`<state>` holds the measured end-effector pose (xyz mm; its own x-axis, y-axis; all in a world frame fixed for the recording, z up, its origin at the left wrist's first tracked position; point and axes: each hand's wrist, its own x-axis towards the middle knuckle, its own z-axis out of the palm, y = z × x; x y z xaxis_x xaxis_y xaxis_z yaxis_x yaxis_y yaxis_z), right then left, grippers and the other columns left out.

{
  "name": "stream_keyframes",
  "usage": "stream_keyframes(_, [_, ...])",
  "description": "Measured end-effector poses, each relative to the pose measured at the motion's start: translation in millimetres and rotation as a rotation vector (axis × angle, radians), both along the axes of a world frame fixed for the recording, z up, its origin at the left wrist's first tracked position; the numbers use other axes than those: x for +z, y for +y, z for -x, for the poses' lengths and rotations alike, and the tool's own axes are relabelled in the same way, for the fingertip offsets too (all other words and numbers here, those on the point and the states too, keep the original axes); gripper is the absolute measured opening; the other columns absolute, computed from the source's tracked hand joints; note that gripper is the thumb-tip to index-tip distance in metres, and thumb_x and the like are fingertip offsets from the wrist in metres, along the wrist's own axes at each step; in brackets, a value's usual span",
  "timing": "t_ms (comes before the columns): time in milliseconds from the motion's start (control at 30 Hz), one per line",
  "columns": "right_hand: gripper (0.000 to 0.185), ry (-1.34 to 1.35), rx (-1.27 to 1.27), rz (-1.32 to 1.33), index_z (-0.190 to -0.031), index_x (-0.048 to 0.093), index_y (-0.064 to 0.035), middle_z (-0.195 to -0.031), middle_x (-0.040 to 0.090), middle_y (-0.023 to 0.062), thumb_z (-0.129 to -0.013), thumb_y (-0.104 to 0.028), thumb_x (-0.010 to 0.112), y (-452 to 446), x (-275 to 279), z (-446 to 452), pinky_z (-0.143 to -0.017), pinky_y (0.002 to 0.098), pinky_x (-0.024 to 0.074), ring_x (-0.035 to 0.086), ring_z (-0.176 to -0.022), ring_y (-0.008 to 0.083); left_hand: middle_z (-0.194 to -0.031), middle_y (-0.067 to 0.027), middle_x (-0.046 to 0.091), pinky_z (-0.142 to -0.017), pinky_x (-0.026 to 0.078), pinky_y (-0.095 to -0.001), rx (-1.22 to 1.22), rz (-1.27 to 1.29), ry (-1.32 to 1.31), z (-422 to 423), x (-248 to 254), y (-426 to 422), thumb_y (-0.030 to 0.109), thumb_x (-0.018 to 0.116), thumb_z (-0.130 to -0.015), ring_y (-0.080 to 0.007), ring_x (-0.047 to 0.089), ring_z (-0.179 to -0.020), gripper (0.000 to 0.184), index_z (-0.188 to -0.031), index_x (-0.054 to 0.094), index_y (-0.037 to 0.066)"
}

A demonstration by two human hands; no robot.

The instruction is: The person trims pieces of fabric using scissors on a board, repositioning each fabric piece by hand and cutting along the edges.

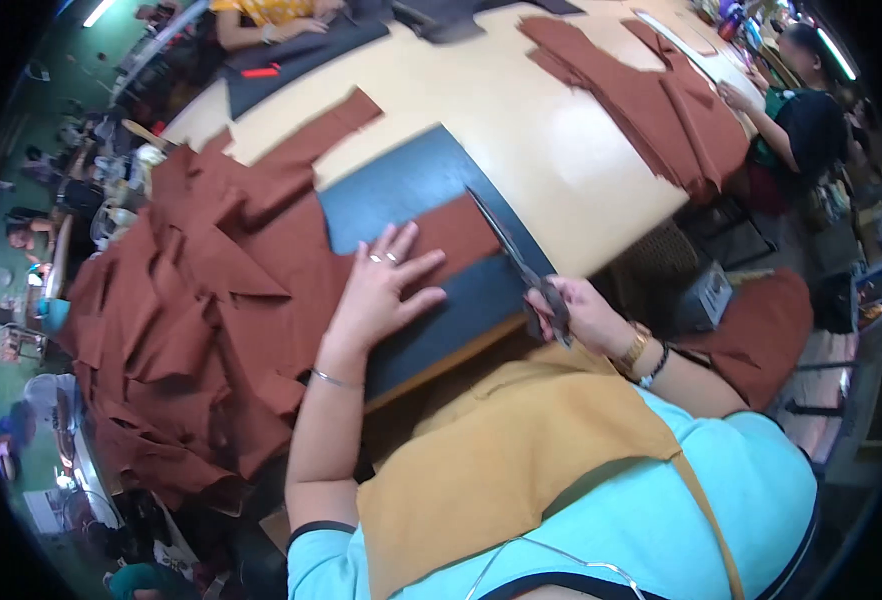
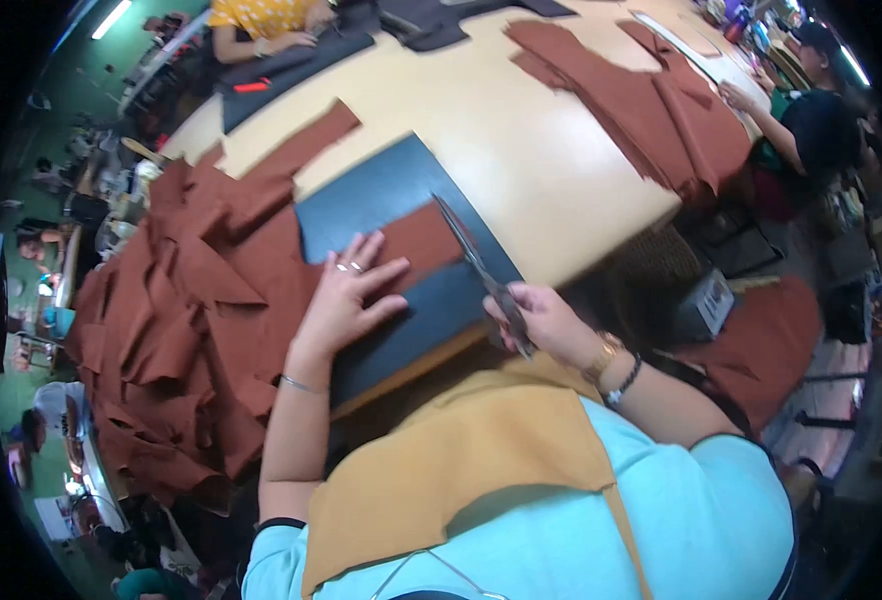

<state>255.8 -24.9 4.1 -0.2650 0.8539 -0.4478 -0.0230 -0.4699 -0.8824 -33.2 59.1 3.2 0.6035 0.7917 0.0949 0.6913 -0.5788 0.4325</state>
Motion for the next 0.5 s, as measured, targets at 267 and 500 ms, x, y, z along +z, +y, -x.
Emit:
stream_keyframes(267, [0.024, 0.389, -0.362, 0.005, -0.094, 0.056, -0.0060, -0.070, 0.053, 0.0003, -0.096, -0.030, 0.056, 22.2, -3.5, -6.4, -0.053, 0.0261, 0.0479, 0.054, -0.057, 0.0095, -0.149, -0.0168, 0.034, -0.110, 0.017, -0.0627, -0.025, 0.042, -0.044, -7.7, 7.8, -18.4, 0.052, 0.062, -0.084, -0.0394, 0.025, -0.140, 0.061, -0.135, 0.052, 0.022])
stream_keyframes(500, [0.020, 0.110, -0.404, -0.531, -0.088, 0.057, -0.0052, -0.068, 0.055, -0.0028, -0.094, -0.023, 0.062, 95.6, -42.0, -66.1, -0.052, 0.0205, 0.0421, 0.052, -0.057, 0.0058, -0.154, -0.0242, 0.015, -0.104, 0.013, -0.0711, 0.898, 0.006, 0.158, 50.3, 1.6, -47.7, 0.052, 0.045, -0.094, -0.0440, 0.012, -0.142, 0.069, -0.149, 0.026, 0.016])
